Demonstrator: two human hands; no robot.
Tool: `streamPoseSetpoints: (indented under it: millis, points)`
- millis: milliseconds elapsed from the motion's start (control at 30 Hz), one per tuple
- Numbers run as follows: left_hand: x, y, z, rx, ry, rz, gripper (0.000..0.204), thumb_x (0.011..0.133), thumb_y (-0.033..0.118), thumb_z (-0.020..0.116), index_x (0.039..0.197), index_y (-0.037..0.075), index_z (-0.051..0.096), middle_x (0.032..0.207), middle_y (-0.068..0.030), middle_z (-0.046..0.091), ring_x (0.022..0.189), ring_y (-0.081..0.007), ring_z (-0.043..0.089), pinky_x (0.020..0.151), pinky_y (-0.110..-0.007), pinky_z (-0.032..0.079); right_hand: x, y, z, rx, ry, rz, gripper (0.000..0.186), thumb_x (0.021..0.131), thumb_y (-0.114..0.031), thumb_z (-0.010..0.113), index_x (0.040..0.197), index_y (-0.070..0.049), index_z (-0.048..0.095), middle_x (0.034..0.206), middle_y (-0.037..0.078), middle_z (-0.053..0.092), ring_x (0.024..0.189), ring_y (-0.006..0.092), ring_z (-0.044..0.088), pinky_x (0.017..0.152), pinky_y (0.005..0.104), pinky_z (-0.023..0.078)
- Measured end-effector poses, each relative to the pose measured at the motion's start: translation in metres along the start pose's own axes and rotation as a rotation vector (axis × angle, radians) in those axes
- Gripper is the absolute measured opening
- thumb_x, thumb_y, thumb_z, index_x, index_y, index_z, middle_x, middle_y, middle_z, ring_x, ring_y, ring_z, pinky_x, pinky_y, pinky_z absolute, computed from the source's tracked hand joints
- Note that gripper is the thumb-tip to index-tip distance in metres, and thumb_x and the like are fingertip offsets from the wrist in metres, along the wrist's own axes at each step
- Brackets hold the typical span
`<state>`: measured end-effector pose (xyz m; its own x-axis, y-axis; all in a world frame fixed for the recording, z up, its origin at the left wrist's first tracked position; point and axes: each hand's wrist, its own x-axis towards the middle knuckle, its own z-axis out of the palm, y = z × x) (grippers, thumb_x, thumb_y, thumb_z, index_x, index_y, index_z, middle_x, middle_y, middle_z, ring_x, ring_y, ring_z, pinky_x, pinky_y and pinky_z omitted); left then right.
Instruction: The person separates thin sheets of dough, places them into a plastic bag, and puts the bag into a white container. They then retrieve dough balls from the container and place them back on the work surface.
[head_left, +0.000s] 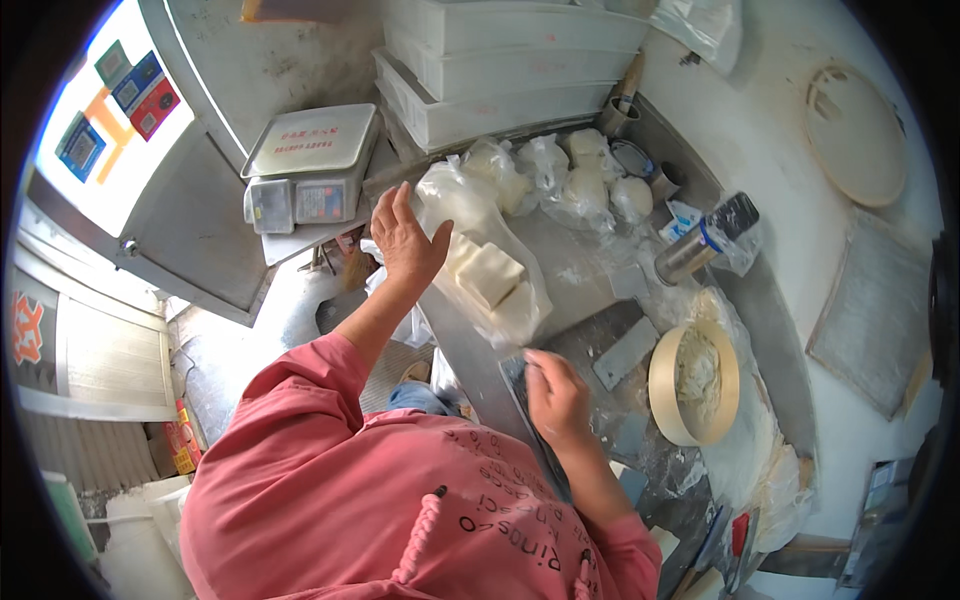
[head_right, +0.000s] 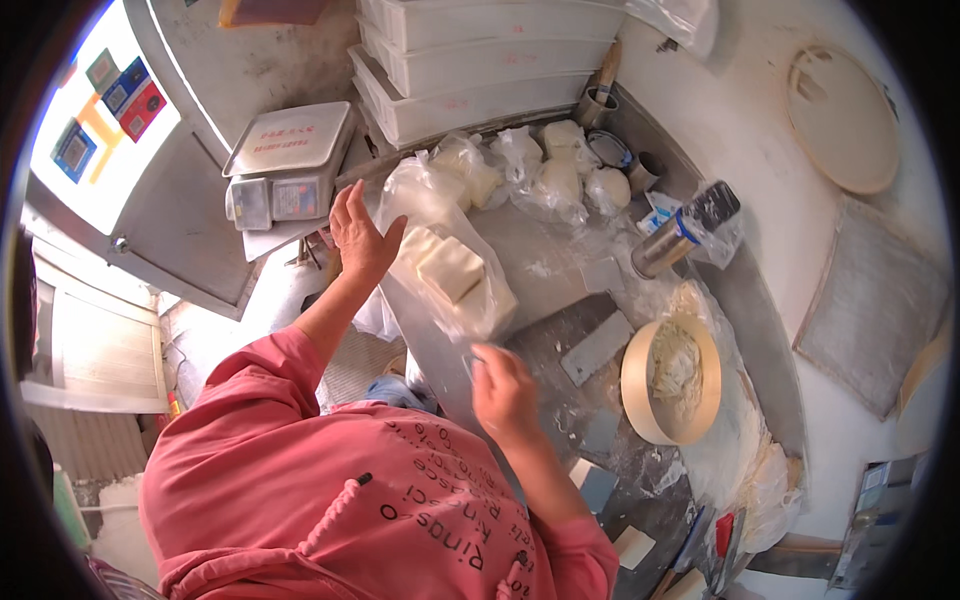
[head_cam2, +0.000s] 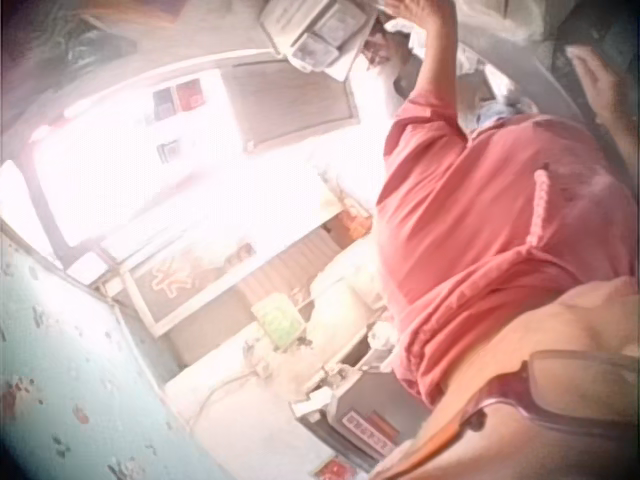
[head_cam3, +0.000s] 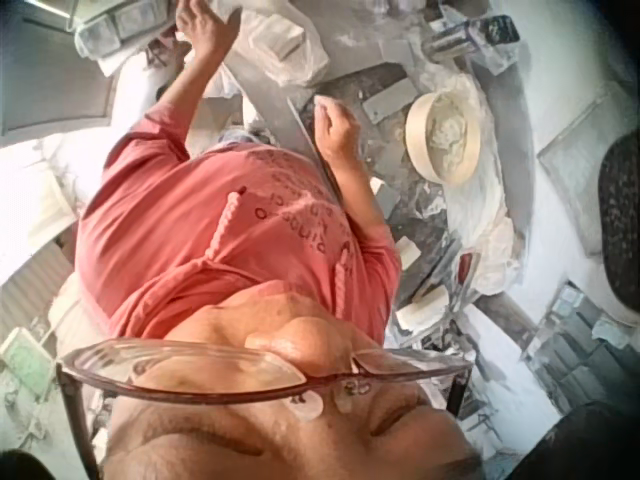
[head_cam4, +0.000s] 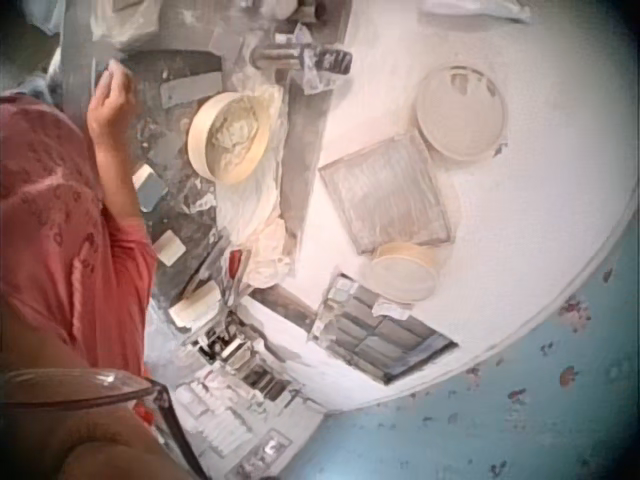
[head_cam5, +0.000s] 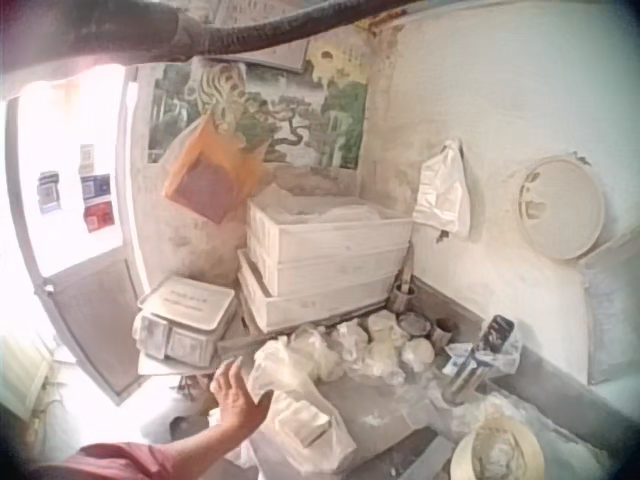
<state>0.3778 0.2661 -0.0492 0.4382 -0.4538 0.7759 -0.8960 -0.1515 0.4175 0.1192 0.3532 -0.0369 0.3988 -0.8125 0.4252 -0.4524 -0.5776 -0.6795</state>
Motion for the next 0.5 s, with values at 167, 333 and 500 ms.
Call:
streamPoseSetpoints:
  millis: [167,333,500]
  points:
    - [0.026,-0.050,0.040,-0.849,-0.793,-0.492,0.022,0.080,0.024,0.063,0.080,0.003,0.058,0.073,-0.0070,0.058,0.063,-0.0144,0.050,0.060,-0.028,0.039,0.119,0.044,0.103,-0.164,-0.155,0.069,0.031,0.079,-0.006,0.055,0.109,0.002,0.051,0.110,0.021,0.053,0.101,0.0364,0.051,0.090,0.0420,0.040]
    - [0.073,-0.065,0.014,-1.284,-1.293,-0.700,0.021,0.091,0.019,0.050,0.086,0.000,0.058,0.065,-0.0035,0.056,0.056,-0.0096,0.050,0.057,-0.024,0.040,0.151,0.128,0.123,-0.087,-0.648,0.670,0.047,0.080,-0.028,0.053,0.117,0.001,0.049,0.120,0.022,0.050,0.110,0.0368,0.048,0.092,0.0425,0.039]
    - [0.086,-0.075,0.017,-1.361,-1.393,-0.783,0.022,0.092,0.020,0.049,0.096,0.000,0.058,0.064,-0.0030,0.055,0.059,-0.0095,0.050,0.058,-0.024,0.041,0.163,0.100,0.120,-0.292,-0.591,0.538,0.041,0.079,-0.028,0.057,0.109,0.000,0.054,0.113,0.021,0.054,0.106,0.0351,0.050,0.090,0.0412,0.040]
